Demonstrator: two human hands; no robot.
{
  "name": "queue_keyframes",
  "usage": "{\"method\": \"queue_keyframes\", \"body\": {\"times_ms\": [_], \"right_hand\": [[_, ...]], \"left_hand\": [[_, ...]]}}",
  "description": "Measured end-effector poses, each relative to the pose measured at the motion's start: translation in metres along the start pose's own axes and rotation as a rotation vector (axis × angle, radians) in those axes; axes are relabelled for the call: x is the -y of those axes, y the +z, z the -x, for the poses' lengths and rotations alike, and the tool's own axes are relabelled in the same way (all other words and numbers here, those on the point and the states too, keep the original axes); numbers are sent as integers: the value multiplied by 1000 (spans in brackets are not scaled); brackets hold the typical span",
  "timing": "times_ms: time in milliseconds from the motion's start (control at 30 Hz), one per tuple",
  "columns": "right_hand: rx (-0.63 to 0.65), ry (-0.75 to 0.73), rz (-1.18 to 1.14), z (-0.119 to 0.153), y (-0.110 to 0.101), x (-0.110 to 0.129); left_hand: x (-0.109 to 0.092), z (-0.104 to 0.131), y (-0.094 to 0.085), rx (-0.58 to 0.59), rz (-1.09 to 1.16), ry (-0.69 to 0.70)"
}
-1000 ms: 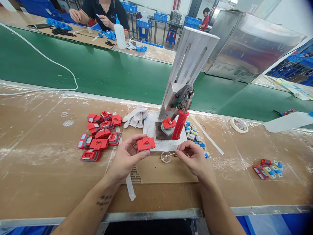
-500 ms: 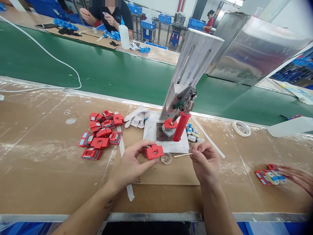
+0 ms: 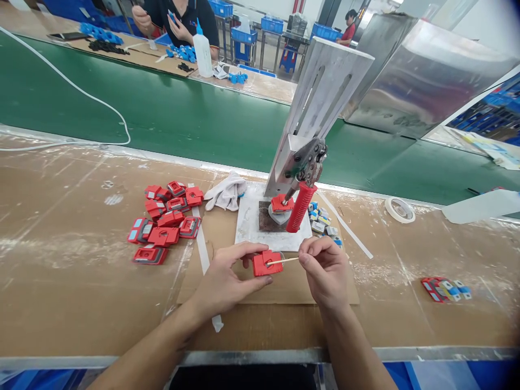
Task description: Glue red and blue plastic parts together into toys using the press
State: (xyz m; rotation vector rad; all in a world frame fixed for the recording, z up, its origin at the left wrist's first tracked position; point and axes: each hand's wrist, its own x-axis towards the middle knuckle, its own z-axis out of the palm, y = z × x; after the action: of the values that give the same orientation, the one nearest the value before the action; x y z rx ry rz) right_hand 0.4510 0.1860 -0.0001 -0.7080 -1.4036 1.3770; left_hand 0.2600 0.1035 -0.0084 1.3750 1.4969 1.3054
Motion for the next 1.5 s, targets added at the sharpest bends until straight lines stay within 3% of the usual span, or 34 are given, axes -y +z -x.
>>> {"method": "queue_keyframes", "body": {"times_ms": [533,800,1100,1267,1367,1500], "right_hand": [[30,-13,-52,0,0,-1],[-104,41,-225,-7,-6,6],[-142,95,-333,-8,-11,8],[-142,109,-326,-8,-8,9],[-143,96,-328,-8,-6,9],[-123,63,-261,-6,-1,6]], "left_hand": [[2,3,0,17,-6,7],[4,1,0,21,4,21],[4,-9,-12,-155,333,-97],[8,-6,-13,-183,265,-66],[11,-2,-10,-192,108,-45],[0,-1,-6,-145,-177,170]]}}
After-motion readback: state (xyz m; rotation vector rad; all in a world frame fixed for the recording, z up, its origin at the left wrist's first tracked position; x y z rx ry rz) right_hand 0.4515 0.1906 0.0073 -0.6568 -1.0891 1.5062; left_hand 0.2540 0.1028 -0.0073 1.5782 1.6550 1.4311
